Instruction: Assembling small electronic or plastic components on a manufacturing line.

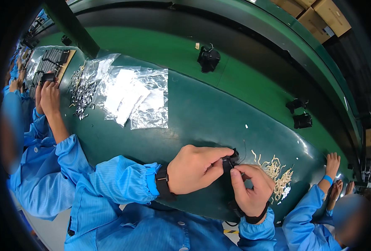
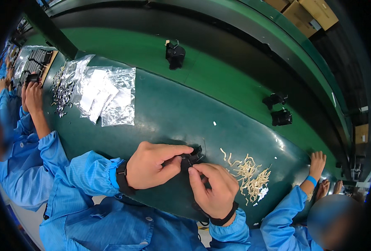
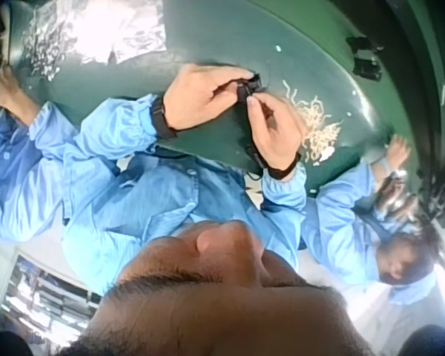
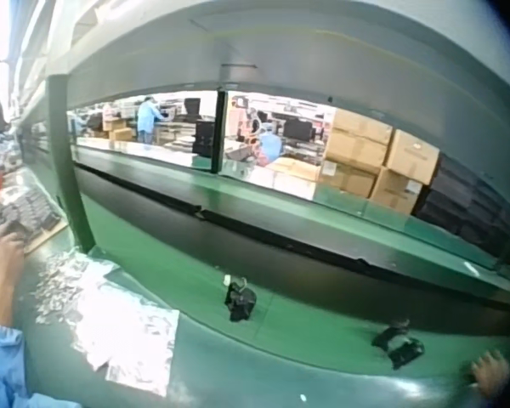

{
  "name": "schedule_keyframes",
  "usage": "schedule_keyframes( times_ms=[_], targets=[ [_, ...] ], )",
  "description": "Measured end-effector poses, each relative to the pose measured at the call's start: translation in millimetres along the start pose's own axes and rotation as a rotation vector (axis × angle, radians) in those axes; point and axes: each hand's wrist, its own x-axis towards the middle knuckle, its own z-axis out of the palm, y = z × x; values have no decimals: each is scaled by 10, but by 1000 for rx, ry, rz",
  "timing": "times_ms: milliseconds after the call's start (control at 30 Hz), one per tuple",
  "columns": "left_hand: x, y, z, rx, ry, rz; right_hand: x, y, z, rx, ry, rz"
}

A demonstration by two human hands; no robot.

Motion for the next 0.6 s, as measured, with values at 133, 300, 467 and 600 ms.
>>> schedule_keyframes(
  times_ms=[133, 300, 467, 600],
  targets=[
    [-26, 2, 13, 19, 46, 31, -18, 2, 62, -15, 22, -1],
    [-46, -3, 45, 4, 50, 26, -70, 89, 109, -23, 58, 46],
    [-43, 28, 47, -37, 45, 38, -98, 157, 155, 71, 115, 114],
    [-43, 56, 37, -53, 7, 31, -94, 175, 144, 95, 121, 118]
  ],
)
